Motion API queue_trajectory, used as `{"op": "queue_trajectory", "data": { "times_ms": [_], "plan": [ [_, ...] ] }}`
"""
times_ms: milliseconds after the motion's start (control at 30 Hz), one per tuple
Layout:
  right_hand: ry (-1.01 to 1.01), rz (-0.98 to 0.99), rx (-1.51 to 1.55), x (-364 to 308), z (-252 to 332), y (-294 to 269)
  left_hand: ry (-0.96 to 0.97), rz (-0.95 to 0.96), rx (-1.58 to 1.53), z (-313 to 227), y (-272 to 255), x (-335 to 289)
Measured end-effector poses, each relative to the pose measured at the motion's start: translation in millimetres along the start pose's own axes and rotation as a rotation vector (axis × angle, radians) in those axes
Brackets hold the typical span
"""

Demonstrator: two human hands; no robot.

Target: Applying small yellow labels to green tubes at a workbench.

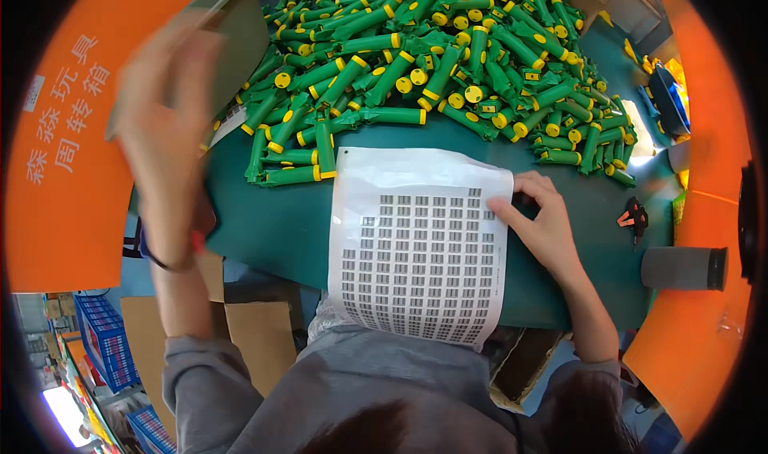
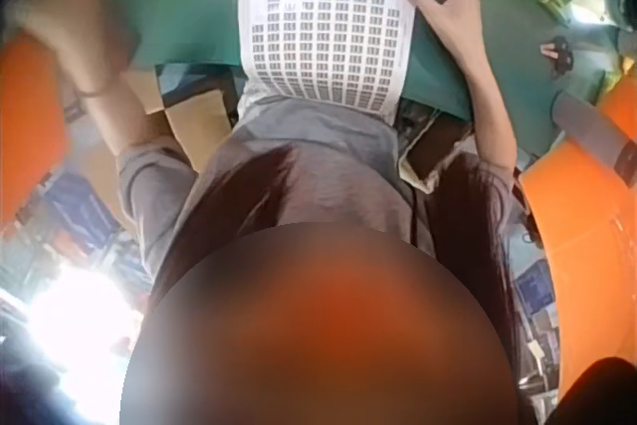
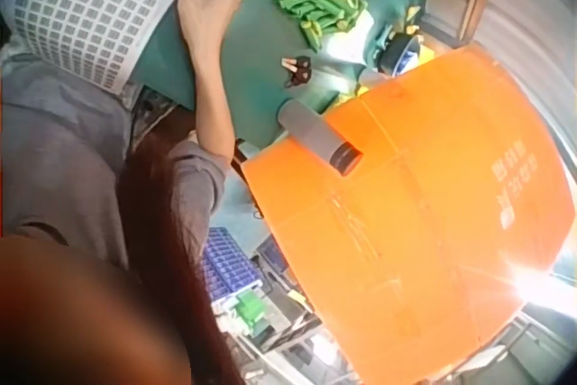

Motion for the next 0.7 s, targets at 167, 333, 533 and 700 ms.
{"op": "queue_trajectory", "data": {
  "times_ms": [167, 333, 533, 700],
  "plan": [
    [0.406, 0.094, 0.948, -7, 17, 11, 0.096, 0.404, -0.637, -137, 56, -80],
    [0.461, 0.187, 0.966, -19, 18, 22, 0.121, 0.396, -0.625, -140, 79, -93],
    [0.48, 0.156, 1.047, -19, 21, 23, 0.292, 0.239, -0.616, -138, 87, -97],
    [0.459, 0.148, 1.101, -18, 17, 27, 0.26, 0.258, -0.641, -140, 86, -98]
  ]
}}
Point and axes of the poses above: each hand's wrist, its own x-axis towards the middle knuckle, its own y-axis out of the palm, z = x × y, the point moved 2 cm from there along x, towards the middle knuckle, and after that the axes turned 1 degree about z, right-handed, at the moved point
